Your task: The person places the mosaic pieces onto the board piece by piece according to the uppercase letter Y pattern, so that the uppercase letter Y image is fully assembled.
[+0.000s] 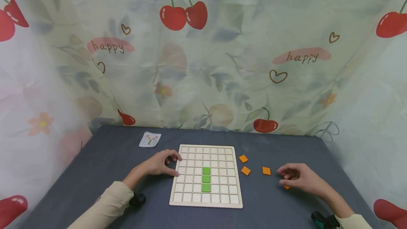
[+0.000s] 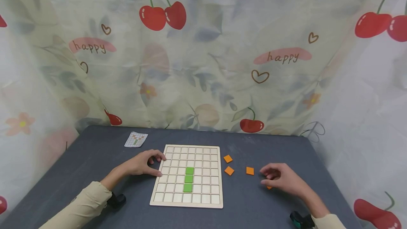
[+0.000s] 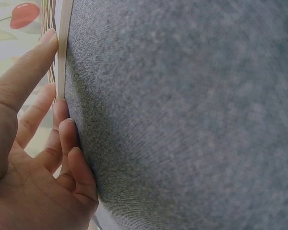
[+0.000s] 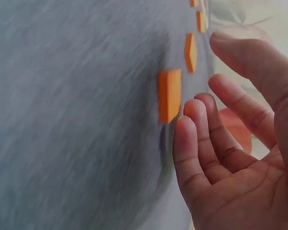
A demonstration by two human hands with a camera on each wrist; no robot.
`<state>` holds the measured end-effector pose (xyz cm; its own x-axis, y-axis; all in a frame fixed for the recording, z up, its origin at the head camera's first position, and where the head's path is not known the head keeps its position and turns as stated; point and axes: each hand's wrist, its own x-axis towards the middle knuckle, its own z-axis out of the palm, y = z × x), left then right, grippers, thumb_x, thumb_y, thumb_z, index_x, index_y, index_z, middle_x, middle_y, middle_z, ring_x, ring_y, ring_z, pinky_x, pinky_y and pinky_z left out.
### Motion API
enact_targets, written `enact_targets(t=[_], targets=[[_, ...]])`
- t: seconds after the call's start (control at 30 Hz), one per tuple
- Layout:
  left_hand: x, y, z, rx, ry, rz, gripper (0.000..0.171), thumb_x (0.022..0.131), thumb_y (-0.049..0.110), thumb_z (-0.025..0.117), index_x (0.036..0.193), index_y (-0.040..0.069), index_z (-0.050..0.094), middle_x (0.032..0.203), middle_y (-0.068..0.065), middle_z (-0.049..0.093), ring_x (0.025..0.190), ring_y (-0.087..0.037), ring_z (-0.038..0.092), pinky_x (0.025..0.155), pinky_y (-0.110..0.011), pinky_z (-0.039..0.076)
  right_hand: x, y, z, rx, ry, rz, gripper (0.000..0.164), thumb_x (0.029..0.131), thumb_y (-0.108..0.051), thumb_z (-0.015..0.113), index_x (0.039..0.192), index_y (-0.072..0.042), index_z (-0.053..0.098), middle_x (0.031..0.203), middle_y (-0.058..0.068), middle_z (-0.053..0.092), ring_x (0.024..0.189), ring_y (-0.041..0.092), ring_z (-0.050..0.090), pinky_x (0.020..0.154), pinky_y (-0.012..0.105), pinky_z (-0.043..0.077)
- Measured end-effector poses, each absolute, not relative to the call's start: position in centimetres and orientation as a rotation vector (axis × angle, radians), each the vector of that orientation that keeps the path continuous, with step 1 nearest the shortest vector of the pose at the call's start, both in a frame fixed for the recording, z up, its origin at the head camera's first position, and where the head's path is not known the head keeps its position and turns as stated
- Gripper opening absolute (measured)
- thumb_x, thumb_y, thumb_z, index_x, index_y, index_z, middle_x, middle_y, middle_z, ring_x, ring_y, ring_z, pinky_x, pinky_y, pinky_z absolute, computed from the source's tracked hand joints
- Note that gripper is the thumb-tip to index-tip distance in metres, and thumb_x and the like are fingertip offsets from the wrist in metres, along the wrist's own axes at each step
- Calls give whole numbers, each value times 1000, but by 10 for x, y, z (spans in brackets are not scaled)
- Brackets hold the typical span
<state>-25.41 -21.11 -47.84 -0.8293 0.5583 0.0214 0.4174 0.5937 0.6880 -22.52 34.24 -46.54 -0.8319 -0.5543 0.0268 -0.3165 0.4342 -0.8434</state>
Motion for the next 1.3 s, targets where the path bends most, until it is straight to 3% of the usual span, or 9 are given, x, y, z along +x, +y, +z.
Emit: enact_targets(t=[0.67,1.3], targets=[[-254,-211,-479,794,2634,1031,46,83,29,88,119,11,66,105,-3,56,88,-22,52,80,-39,43,-221,362,-473,-738,2479,-1210,37,88,-11,81,120,2,67,115,15,64,90,16,62,70,32,54],[-253,-210,-476,789,2633,1038,45,82,28,88,118,12,66,105,-2,56,89,-22,52,80,-39,43,-221,365,-478,-756,2500,-1166,30,90,-11,79,116,-1,70,110,10,62,88,17,59,70,30,53]])
